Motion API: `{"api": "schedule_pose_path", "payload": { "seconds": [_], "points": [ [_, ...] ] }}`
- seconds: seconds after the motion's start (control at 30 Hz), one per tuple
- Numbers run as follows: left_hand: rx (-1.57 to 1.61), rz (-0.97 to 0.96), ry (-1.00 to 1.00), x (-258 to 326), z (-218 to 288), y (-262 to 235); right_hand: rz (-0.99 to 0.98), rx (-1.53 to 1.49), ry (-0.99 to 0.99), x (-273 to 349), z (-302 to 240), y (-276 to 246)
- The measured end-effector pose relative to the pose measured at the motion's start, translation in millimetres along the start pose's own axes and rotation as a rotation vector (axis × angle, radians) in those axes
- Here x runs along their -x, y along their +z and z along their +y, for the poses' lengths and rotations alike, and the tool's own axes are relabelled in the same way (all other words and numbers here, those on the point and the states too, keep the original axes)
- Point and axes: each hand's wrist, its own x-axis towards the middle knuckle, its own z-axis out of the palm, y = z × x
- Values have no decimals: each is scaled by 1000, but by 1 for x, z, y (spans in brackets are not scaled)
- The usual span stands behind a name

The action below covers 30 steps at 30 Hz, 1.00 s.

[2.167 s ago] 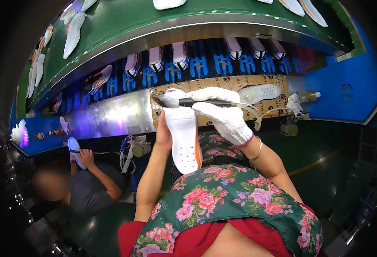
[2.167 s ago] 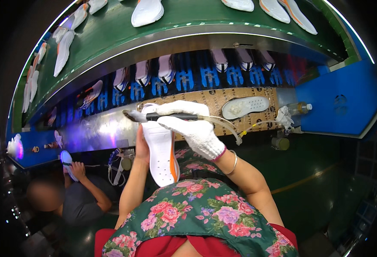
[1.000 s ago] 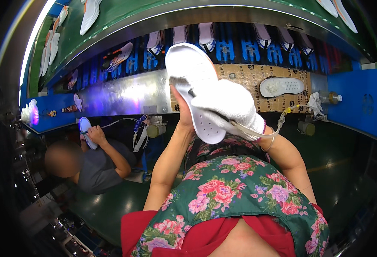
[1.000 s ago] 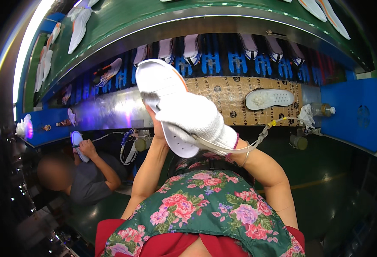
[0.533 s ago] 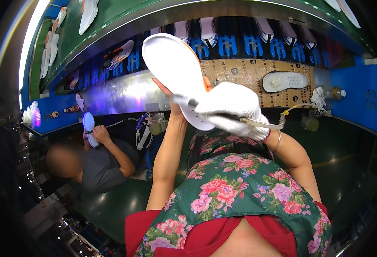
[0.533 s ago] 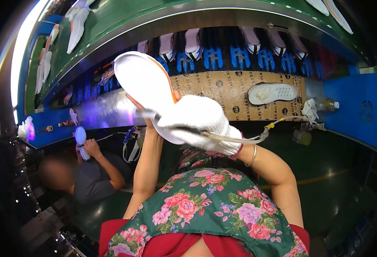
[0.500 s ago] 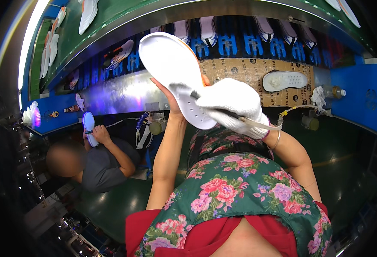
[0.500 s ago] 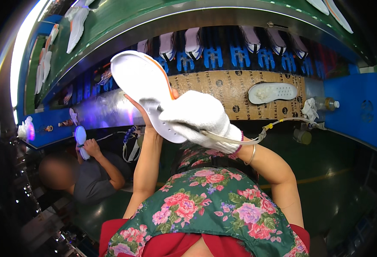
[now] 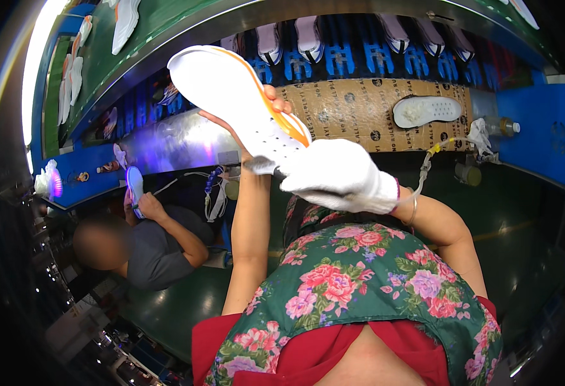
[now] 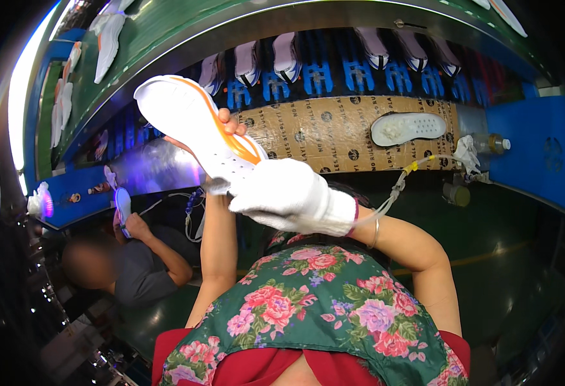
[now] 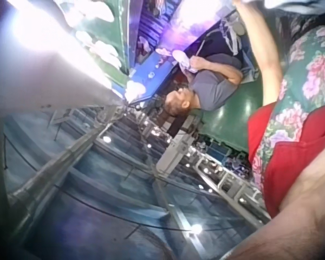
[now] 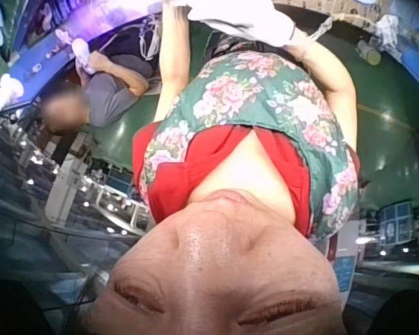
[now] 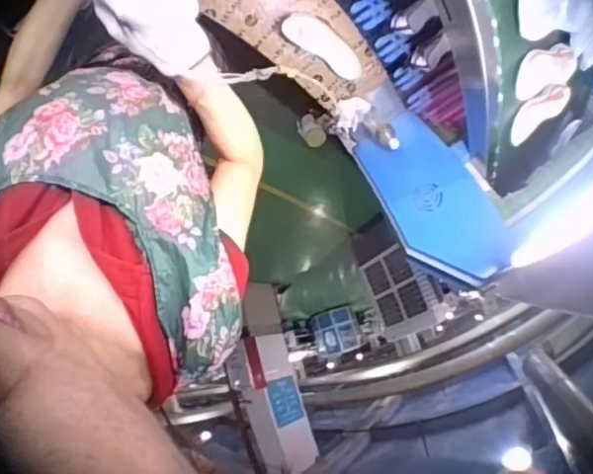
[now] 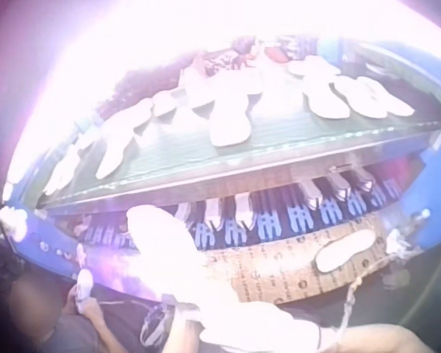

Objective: The person picks white slipper soles from a conveyor belt and scrubs them with a brush. They repeatedly take a sole, scrub the surface, and place it back on the belt. Another worker is visible nearby performing a similar task.

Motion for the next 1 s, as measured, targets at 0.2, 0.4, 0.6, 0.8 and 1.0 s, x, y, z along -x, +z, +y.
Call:
{"api": "schedule_pose_path", "payload": {
  "seconds": [0.2,0.4,0.6,0.8,1.0],
  "points": [
    [-91,24,-19,-6,7,3,-30,304,-42,10,5,4],
    [-140,-30,-129,-12,18,-3,13,-103,56,0,2,-3],
    [-247,-153,-255,-26,22,-8,-126,188,18,16,-3,10],
    [-259,-190,-466,-31,20,-2,-79,78,58,3,-2,-3],
    [-410,-153,-678,-40,25,-4,-233,116,71,7,-1,2]
  ]
}}
